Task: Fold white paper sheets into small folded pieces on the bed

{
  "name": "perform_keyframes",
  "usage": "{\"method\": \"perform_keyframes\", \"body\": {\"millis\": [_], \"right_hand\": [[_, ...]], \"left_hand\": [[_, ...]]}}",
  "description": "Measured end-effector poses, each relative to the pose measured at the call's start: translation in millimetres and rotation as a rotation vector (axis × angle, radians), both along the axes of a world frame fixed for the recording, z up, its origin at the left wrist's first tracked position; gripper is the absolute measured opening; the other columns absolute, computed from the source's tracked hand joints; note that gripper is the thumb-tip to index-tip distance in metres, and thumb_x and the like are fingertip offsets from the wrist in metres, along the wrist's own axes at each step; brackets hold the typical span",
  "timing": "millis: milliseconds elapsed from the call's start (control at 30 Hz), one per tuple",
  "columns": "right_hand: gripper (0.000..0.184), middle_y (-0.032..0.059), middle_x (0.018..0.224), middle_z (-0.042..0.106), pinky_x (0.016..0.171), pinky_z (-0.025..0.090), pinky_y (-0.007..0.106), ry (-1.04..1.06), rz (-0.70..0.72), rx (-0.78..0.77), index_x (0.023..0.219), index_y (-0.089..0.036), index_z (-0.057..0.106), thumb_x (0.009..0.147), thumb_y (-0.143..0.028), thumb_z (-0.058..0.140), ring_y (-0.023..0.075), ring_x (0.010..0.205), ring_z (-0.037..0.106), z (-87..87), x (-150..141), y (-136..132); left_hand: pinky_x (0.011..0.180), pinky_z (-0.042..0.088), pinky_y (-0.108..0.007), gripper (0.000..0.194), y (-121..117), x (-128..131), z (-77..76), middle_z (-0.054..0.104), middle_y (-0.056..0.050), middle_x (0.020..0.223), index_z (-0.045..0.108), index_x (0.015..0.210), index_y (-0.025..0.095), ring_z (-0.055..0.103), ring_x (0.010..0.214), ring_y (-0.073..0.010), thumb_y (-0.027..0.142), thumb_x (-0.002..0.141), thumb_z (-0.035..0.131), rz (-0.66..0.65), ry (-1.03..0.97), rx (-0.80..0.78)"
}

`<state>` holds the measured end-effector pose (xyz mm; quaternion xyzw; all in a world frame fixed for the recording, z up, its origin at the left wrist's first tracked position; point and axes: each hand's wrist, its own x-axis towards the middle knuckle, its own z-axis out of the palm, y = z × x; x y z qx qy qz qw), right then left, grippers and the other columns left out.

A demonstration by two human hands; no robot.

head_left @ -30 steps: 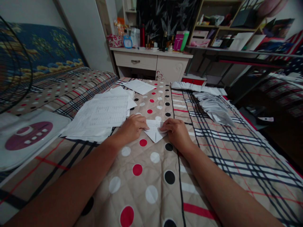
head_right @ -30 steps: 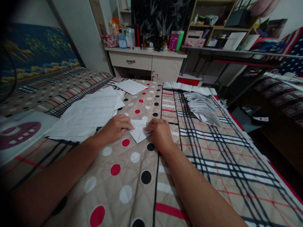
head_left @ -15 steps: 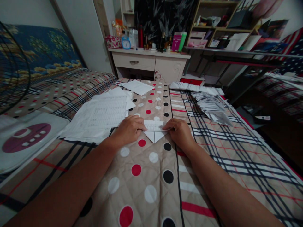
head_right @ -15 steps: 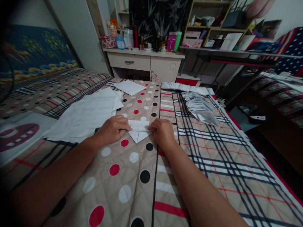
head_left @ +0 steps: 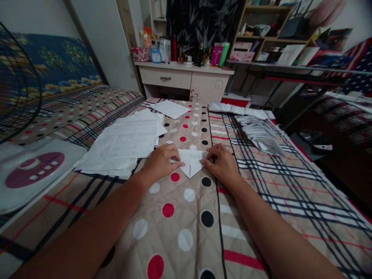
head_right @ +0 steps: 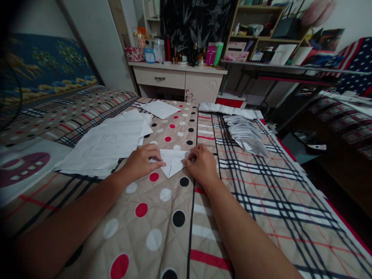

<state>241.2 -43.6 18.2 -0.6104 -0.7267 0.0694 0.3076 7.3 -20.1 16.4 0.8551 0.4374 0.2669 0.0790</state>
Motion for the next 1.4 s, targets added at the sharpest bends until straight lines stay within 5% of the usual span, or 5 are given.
{"method": "perform_keyframes", "body": {"millis": [167,367,567,767,1400], "right_hand": [[0.057,0.0103,0.102,0.066,0.076,0.047,0.036,-0.039,-0.044,-0.020,0.116,-0.016,0.059,0.066,-0.036,0.077,0.0234,0.085,0.062,-1.9,1.6,1.7],[0.053,0.0050,0.085,0.071,0.071,0.049,0.035,0.221,-0.038,-0.133,0.110,-0.021,0.064,0.062,-0.032,0.080,0.0214,0.074,0.064,-6.1,2.2,3.7],[0.047,0.0071,0.091,0.073,0.073,0.054,0.034,1.006,0.039,-0.181,0.095,-0.016,0.064,0.054,-0.028,0.084,0.0216,0.081,0.068,-4.3,-9.7,3.8],[0.031,0.0064,0.090,0.075,0.079,0.054,0.035,1.217,0.087,-0.170,0.086,-0.016,0.072,0.060,-0.030,0.082,0.0204,0.080,0.068,9.8,-32.7,-11.6],[0.030,0.0007,0.065,0.068,0.052,0.044,0.026,1.079,0.053,-0.245,0.075,-0.015,0.071,0.059,-0.038,0.083,0.0143,0.054,0.056,8.1,-46.8,-21.6]], "left_hand": [[0.087,0.046,-0.038,0.059,5.0,0.2,-6.9,0.061,-0.006,0.105,0.057,0.109,0.021,0.057,0.101,-0.0249,0.039,0.059,0.084,0.146,-0.059,-0.038],[0.074,0.048,-0.036,0.081,4.1,-0.3,-6.6,0.064,-0.003,0.093,0.048,0.127,0.023,0.062,0.081,-0.0215,0.031,0.056,0.085,0.157,-0.227,-0.213],[0.072,0.052,-0.032,0.076,5.5,11.1,-3.6,0.069,-0.005,0.092,0.048,0.126,0.017,0.066,0.080,-0.0201,0.025,0.059,0.083,0.127,-0.983,-0.504],[0.084,0.053,-0.036,0.046,-3.2,30.1,-2.6,0.073,-0.010,0.097,0.068,0.096,0.012,0.069,0.089,-0.0239,0.028,0.056,0.085,0.084,-1.436,-0.740],[0.075,0.055,-0.031,0.037,-23.8,51.5,0.2,0.075,-0.007,0.091,0.073,0.086,0.018,0.070,0.080,-0.0216,0.024,0.052,0.087,0.189,-1.411,-0.703]]}}
